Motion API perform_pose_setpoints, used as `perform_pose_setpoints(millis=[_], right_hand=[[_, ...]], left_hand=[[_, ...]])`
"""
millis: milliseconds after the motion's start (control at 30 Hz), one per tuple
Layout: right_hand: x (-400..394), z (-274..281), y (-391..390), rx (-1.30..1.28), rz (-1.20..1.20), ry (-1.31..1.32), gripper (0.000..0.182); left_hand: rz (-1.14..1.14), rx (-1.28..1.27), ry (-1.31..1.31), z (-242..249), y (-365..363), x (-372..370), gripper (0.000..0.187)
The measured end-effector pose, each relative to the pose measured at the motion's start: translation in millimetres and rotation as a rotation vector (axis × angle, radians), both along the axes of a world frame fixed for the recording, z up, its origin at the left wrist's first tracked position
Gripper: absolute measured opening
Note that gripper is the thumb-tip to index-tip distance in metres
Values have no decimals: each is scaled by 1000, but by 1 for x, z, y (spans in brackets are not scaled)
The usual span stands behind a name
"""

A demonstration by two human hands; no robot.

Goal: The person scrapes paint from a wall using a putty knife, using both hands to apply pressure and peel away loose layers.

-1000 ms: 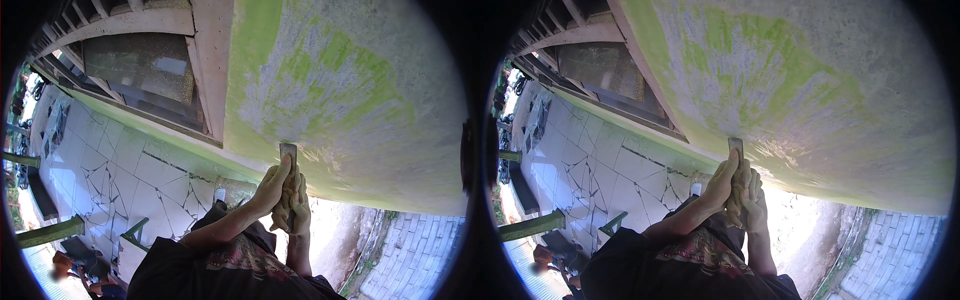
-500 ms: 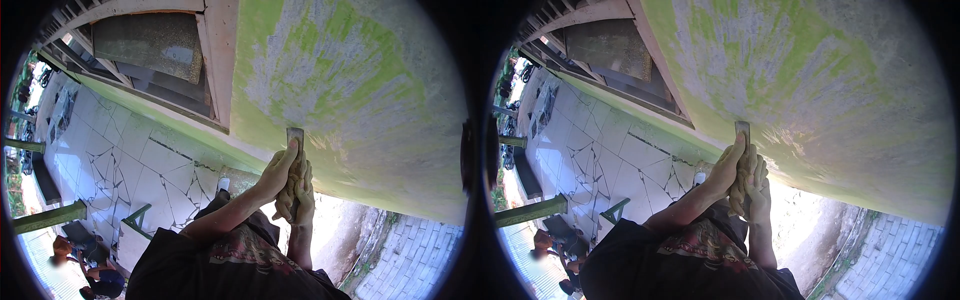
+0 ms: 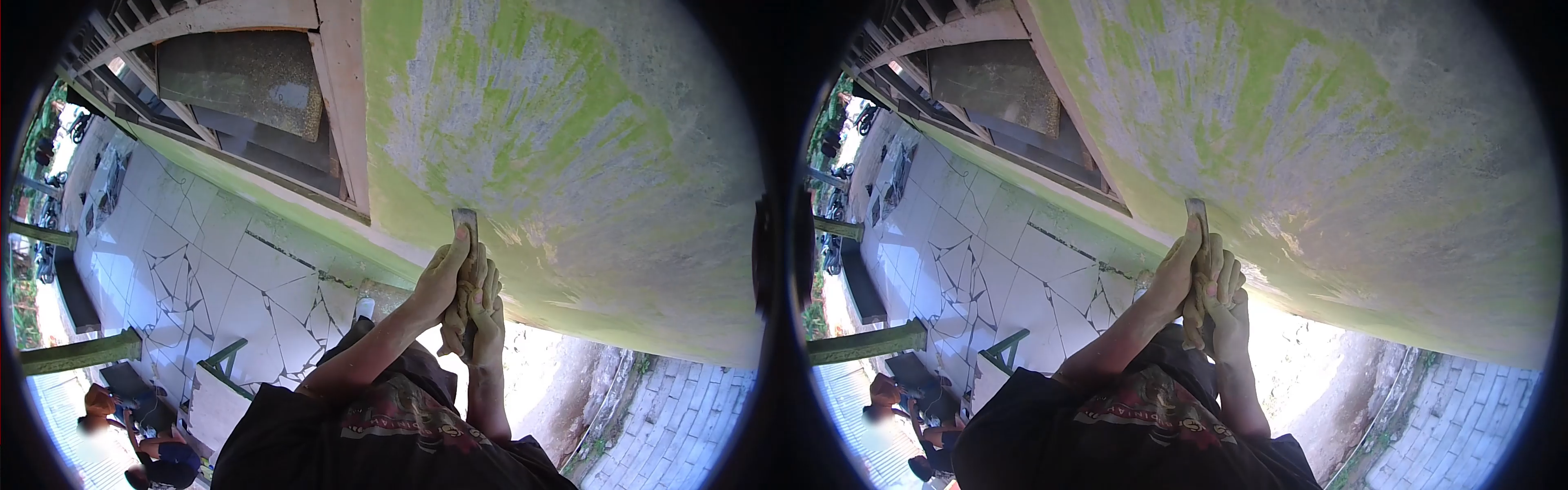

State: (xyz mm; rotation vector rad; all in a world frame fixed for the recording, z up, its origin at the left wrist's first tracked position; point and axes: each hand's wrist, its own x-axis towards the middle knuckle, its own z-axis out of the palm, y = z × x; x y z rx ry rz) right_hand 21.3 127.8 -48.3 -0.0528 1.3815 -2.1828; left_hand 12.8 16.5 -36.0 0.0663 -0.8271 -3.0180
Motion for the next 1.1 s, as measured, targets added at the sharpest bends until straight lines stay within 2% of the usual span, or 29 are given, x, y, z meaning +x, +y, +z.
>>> perform_pose_setpoints(millis=[67,200,267,333,367,400,433,533,600,633,667,733,867,933,1000,1067,1100], right_hand=[[-6,4,8,-113,199,-53,25],[-12,13,-2,-21,129,27,22],[-16,21,-1,-38,207,-24,21],[-15,22,-4,-3,261,84,20],[-12,23,-5,-8,267,84,20],[-9,22,-4,-6,221,84,20],[-11,21,-3,-3,186,90,21],[-15,12,0,-24,178,62,23],[-12,18,-1,62,162,137,23],[-7,18,5,104,134,110,21],[-7,16,8,96,142,118,21],[-14,10,11,13,220,142,19],[-11,25,-4,129,176,113,15],[-8,9,14,130,192,161,14],[-15,9,11,155,223,224,13],[-8,10,4,123,108,157,15],[-10,9,2,158,134,184,18]], left_hand=[[5,-17,-4,3,1,0,63],[1,-3,38,-1,2,-8,63],[143,49,17,0,-3,-12,64],[127,56,78,4,-4,-7,64],[50,64,61,2,0,-3,64],[-23,74,50,0,4,-2,64],[28,116,79,0,7,-6,58],[54,95,195,3,-5,-10,58],[84,97,195,0,0,-9,59],[12,103,162,0,5,-6,61],[-61,108,135,0,9,-5,63],[-34,101,127,2,5,-9,63],[86,121,168,3,-3,-8,63],[-47,162,154,1,8,-5,64],[-27,203,124,-2,9,-10,64],[8,173,244,-8,4,-12,56],[8,178,284,-9,0,-12,56]])
